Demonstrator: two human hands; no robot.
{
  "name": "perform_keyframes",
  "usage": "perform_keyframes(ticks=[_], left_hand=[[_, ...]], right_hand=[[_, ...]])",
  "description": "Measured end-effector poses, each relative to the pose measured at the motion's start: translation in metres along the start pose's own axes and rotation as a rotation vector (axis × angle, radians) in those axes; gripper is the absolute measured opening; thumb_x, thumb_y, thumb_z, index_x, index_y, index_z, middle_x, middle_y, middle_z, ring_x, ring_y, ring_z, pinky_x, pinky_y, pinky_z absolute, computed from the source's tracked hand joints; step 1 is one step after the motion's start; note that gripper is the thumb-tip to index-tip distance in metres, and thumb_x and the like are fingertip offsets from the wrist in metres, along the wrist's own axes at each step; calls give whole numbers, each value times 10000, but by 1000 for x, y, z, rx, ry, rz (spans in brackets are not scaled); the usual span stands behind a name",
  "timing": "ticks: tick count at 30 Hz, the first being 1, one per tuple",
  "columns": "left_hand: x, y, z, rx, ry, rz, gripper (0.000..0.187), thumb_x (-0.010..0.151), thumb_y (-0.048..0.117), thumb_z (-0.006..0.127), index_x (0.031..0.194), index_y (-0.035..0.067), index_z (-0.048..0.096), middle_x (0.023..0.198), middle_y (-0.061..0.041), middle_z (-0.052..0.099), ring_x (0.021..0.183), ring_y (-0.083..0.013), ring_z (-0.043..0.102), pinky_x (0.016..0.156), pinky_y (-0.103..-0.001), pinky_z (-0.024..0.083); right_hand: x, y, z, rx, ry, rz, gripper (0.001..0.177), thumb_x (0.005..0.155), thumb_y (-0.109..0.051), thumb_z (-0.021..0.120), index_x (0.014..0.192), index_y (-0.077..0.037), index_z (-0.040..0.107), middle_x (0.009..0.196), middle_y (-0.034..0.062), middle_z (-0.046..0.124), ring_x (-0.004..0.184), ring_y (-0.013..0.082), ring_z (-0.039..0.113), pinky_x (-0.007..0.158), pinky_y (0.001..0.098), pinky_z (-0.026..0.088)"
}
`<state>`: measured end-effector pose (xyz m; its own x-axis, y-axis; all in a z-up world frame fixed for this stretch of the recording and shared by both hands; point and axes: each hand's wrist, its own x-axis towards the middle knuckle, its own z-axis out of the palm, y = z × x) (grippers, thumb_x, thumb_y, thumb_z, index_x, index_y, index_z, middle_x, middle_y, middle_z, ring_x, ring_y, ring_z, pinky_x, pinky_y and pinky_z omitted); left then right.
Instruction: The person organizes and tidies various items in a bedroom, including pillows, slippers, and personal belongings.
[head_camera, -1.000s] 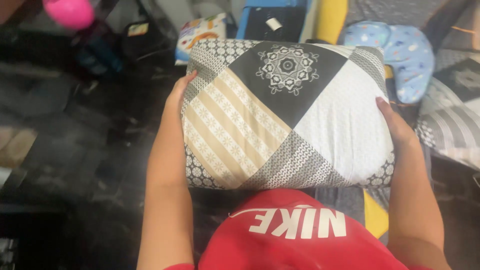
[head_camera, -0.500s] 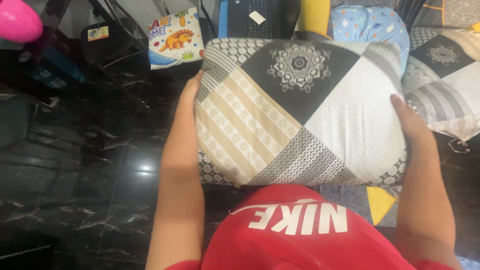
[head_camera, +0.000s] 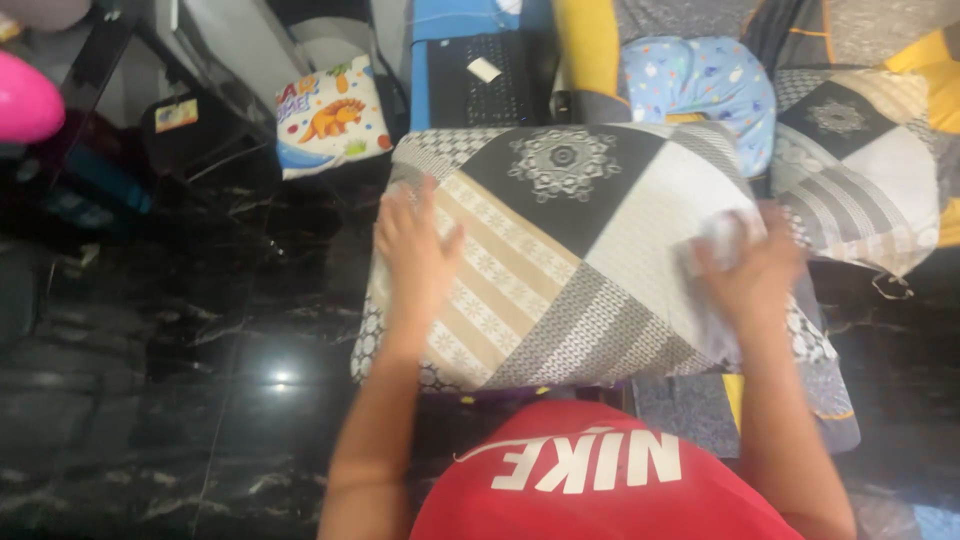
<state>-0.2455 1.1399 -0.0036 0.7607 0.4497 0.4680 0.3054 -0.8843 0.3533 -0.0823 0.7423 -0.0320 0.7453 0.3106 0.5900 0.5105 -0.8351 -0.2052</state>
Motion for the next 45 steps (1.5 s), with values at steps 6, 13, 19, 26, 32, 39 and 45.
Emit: perform_keyframes(ticks=[6, 13, 19, 26, 32, 39, 45], left_hand=[[-53, 121, -28, -171, 68, 287, 698, 989, 414, 650, 1594, 175, 394, 1644, -241, 290, 1527, -487, 226, 1204, -690, 200], [-112, 215, -3, -283, 76, 426, 640, 978, 337, 675, 1547, 141, 457, 1622, -255, 295, 1497, -504, 250, 1200, -684, 218], [-196, 345, 43, -843, -116, 703, 469, 988, 135, 682, 1444, 94, 581, 1550, -182, 463, 1480, -430, 415, 1258, -559, 336], [-276, 492, 116, -964, -439, 876, 446, 938, 183, 705, 1371, 129, 612, 1527, -164, 476, 1456, -415, 424, 1221, -554, 331], [-282, 570, 185, -896, -592, 858, 512, 910, 211, 713, 1402, 132, 596, 1525, -190, 440, 1449, -435, 379, 1181, -565, 310], [-268, 682, 303, -865, -708, 804, 543, 898, 220, 717, 1414, 122, 577, 1522, -205, 434, 1424, -449, 368, 1161, -562, 310], [-191, 803, 369, -878, -682, 899, 483, 887, 221, 736, 1346, 125, 618, 1429, -149, 531, 1375, -380, 460, 1113, -517, 387]], right_hand=[[-34, -71, -34, 167, -17, -144, 381, 852, -281, 768, 1177, -97, 692, 1569, 234, 423, 1491, 455, 351, 1204, 669, 227], [-91, -28, -113, 190, -102, -106, 297, 871, -258, 751, 1127, -118, 698, 1572, 182, 418, 1508, 403, 346, 1230, 654, 208], [-189, 73, -189, 120, -114, 87, 366, 857, -278, 755, 1173, -107, 680, 1597, 196, 369, 1525, 404, 304, 1233, 632, 201], [-284, 191, -252, -2, -154, 383, 516, 827, -294, 764, 1288, -106, 628, 1626, 211, 298, 1538, 421, 250, 1228, 627, 173], [-289, 275, -263, -45, -164, 497, 572, 829, -298, 762, 1350, -129, 597, 1639, 216, 260, 1540, 428, 222, 1228, 632, 151], [-262, 419, -257, -78, -188, 530, 605, 813, -301, 769, 1367, -155, 575, 1630, 207, 271, 1534, 411, 232, 1215, 624, 157], [-185, 549, -267, -102, -174, 508, 618, 812, -292, 766, 1380, -153, 566, 1617, 189, 329, 1528, 394, 282, 1222, 615, 193]])
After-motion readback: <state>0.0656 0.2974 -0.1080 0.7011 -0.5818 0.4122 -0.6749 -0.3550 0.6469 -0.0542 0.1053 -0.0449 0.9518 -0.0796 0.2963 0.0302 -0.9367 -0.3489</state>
